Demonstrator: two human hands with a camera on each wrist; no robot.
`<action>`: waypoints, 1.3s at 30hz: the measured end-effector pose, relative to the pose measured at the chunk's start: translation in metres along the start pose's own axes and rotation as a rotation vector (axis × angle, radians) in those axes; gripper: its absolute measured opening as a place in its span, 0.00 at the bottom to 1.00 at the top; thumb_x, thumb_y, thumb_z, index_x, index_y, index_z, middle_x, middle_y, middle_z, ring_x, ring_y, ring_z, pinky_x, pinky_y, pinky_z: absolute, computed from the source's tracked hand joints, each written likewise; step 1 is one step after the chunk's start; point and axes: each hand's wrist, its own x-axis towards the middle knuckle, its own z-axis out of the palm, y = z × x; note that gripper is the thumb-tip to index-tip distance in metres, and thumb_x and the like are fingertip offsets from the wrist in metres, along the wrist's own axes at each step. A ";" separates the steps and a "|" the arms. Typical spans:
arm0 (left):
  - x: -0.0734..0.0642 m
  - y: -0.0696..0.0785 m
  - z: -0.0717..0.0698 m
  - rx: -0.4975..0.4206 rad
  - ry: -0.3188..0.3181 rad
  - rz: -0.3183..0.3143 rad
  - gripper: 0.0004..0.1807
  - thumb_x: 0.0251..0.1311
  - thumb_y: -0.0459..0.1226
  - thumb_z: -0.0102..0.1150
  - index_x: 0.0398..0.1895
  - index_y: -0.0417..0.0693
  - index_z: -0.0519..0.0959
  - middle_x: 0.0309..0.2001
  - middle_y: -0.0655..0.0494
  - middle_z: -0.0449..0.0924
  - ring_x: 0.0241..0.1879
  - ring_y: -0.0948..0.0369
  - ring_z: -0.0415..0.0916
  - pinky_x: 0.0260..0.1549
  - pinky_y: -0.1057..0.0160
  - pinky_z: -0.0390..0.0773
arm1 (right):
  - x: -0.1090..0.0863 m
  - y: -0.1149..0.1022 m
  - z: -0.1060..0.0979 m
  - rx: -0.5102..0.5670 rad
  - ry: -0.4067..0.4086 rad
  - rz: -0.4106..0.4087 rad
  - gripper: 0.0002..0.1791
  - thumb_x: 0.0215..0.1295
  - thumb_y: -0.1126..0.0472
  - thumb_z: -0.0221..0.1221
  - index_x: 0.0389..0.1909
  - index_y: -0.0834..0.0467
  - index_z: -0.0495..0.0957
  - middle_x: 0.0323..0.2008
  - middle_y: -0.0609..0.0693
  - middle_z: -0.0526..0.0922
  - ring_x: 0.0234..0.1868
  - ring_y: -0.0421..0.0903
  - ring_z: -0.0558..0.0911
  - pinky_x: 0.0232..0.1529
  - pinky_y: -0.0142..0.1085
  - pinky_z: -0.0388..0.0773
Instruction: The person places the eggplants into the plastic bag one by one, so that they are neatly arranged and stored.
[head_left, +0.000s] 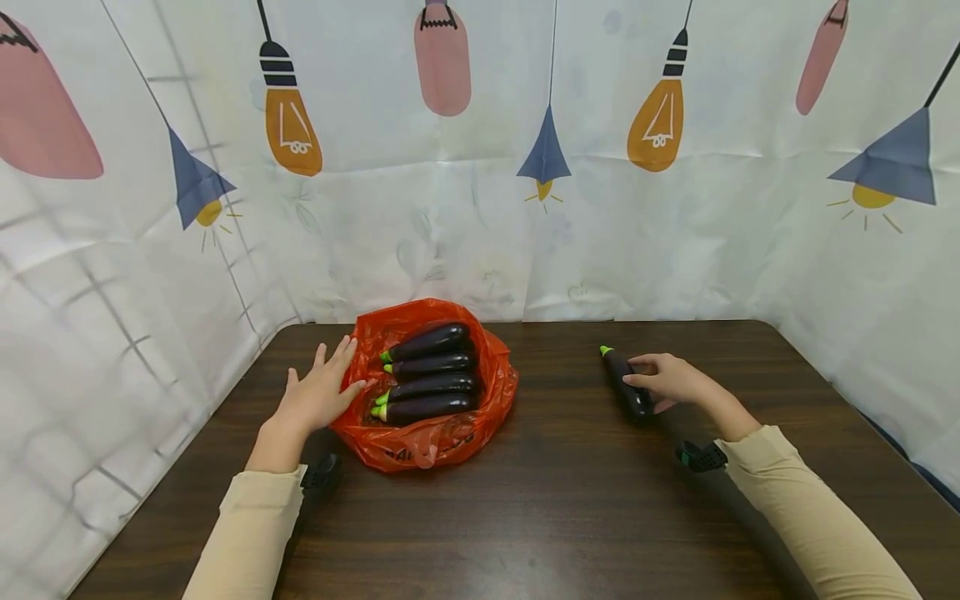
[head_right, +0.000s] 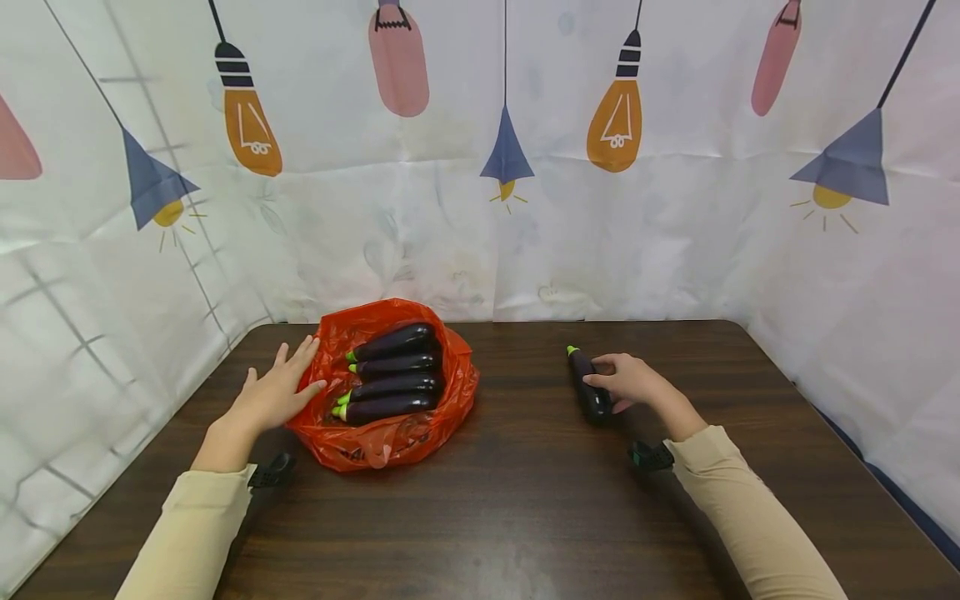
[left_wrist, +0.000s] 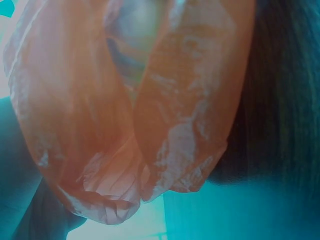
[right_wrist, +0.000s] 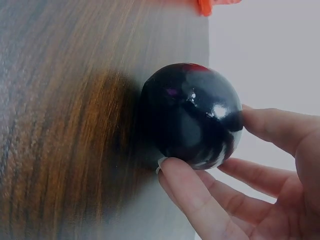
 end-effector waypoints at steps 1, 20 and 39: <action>0.000 0.000 0.000 -0.001 0.000 0.000 0.45 0.75 0.48 0.55 0.83 0.42 0.44 0.82 0.41 0.38 0.78 0.33 0.31 0.61 0.18 0.30 | 0.000 0.000 0.000 0.003 0.000 0.000 0.37 0.78 0.54 0.57 0.73 0.77 0.57 0.40 0.60 0.77 0.36 0.50 0.80 0.35 0.45 0.87; 0.001 -0.001 0.002 0.066 0.016 -0.009 0.42 0.78 0.50 0.48 0.83 0.41 0.45 0.82 0.41 0.38 0.78 0.33 0.33 0.61 0.18 0.30 | -0.003 -0.016 -0.002 -0.028 0.035 -0.064 0.36 0.77 0.53 0.58 0.75 0.71 0.60 0.61 0.76 0.73 0.48 0.60 0.84 0.35 0.47 0.87; 0.000 0.001 0.001 0.059 0.027 -0.002 0.42 0.77 0.50 0.50 0.83 0.41 0.45 0.82 0.41 0.40 0.78 0.33 0.34 0.61 0.17 0.32 | -0.003 -0.043 0.002 -0.060 0.013 -0.138 0.36 0.76 0.52 0.59 0.75 0.67 0.62 0.61 0.73 0.75 0.47 0.57 0.86 0.37 0.49 0.87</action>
